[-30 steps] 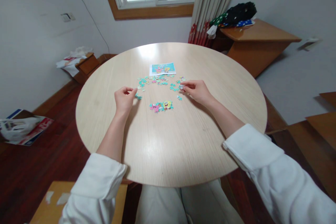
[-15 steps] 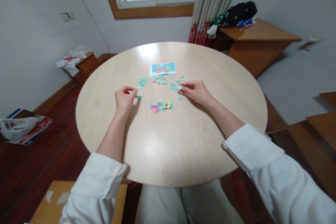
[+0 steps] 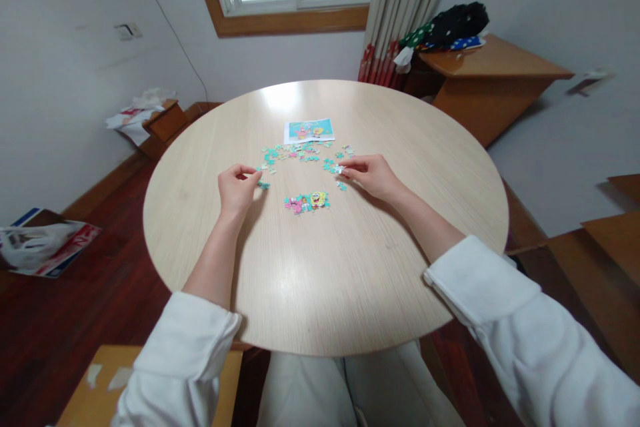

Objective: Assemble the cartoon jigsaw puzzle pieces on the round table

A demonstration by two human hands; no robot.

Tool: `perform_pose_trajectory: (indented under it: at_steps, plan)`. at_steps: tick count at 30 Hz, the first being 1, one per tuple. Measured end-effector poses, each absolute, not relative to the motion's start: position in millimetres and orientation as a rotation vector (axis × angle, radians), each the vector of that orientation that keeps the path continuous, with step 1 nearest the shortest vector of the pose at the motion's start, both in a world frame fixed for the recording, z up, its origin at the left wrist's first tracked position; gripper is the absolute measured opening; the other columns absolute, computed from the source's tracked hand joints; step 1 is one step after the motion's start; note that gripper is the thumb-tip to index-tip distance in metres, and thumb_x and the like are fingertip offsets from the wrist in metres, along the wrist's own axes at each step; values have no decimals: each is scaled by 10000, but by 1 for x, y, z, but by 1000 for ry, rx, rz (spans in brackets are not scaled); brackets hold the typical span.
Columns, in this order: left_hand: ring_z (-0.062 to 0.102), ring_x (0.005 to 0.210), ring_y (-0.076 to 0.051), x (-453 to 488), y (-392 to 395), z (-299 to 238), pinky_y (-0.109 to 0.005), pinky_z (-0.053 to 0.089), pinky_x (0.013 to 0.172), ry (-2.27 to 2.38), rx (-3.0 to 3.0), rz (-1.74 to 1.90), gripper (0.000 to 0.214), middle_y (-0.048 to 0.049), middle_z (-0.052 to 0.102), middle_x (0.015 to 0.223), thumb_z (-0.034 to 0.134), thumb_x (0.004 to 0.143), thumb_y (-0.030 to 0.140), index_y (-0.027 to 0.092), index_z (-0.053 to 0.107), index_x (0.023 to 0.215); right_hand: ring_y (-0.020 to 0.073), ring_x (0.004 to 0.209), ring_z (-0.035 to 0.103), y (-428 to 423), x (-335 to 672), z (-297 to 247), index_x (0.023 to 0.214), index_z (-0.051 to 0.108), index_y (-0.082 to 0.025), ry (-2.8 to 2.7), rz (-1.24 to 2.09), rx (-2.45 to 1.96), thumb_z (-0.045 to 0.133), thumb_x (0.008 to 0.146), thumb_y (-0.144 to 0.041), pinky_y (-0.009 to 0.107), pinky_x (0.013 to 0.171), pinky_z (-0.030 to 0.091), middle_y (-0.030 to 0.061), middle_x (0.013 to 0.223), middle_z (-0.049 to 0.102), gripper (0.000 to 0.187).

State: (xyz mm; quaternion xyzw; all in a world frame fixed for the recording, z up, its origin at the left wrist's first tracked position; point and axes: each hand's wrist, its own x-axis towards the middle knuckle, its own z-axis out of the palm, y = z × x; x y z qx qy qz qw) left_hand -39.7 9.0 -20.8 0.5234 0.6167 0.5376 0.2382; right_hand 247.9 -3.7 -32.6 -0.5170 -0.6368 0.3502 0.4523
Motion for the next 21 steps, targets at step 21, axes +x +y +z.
perform_pose_trajectory:
  at_steps: [21]
  plan:
    - [416,531,-103,-38,6,-18,-245,350,531,1703,1445,1455,86,31,511,548,686,602,230,176,619,595,203,811,721,1,248,-37,926,769,-163,-1531,857,-1277,743,722,-246,419,847,590,86,890,763,222]
